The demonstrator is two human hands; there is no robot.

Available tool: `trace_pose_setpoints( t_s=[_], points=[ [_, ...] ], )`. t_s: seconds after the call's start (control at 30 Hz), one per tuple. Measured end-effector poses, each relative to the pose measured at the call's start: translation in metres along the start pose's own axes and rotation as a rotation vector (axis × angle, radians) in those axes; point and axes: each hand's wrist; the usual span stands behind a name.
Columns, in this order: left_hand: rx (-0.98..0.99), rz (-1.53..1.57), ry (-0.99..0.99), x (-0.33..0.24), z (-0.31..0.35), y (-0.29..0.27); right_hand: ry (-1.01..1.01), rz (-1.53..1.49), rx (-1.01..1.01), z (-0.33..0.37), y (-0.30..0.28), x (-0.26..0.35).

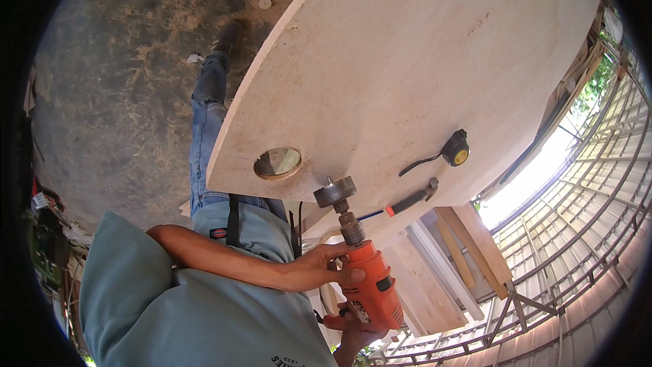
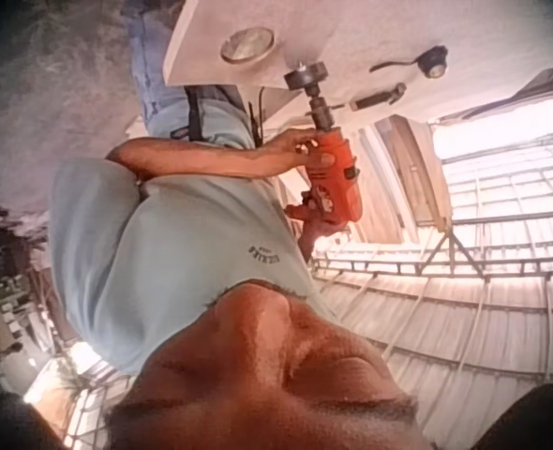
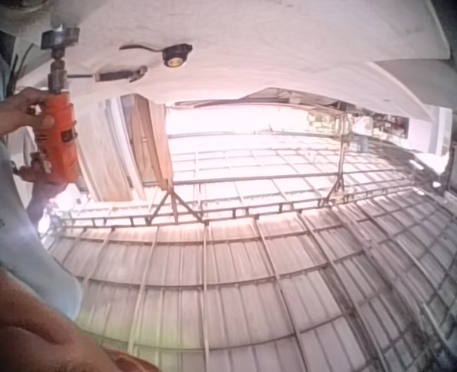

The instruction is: The person uses a drill with a hole saw attachment to cut circular holes in a plywood sheet, removes the cut-out wood plugs, and uses a hammer to knock out the debris.

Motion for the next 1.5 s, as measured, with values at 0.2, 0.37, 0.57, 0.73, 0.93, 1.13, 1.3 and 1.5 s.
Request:
trace_pose_setpoints(
  t_s=[0.2, 0.37, 0.57, 0.73, 0.93, 1.13, 1.3, 1.5],
  points=[
    [0.000, 0.007, 0.014, 0.005, -0.002, -0.001, -0.018, -0.046, 0.032, -0.001, 0.006, 0.011],
    [-0.063, 0.030, 0.089, 0.011, -0.003, 0.002, -0.026, -0.071, 0.056, -0.001, 0.007, 0.013],
    [-0.047, -0.009, 0.070, -0.001, -0.002, 0.002, -0.092, -0.042, 0.070, -0.008, 0.000, 0.002],
    [-0.061, -0.035, 0.071, -0.002, -0.002, 0.001, -0.093, -0.068, 0.086, -0.011, -0.002, -0.001],
    [-0.046, 0.012, 0.109, 0.002, -0.003, 0.002, -0.040, -0.004, 0.067, -0.010, -0.008, -0.002],
    [-0.049, -0.010, 0.082, 0.002, -0.003, 0.001, -0.072, -0.068, 0.098, -0.007, -0.001, 0.006],
    [-0.048, -0.041, 0.057, 0.002, -0.003, 0.000, -0.054, -0.060, 0.087, -0.006, 0.001, 0.009],
    [-0.023, -0.026, 0.047, 0.001, -0.003, -0.002, -0.071, -0.028, 0.096, -0.008, -0.001, 0.008]
  ],
)
Point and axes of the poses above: each hand's wrist, its own z-axis away from the middle knuckle, its own y-axis out of the palm, x = y × z, and after that the axes turned 9 degrees about y, right-handed
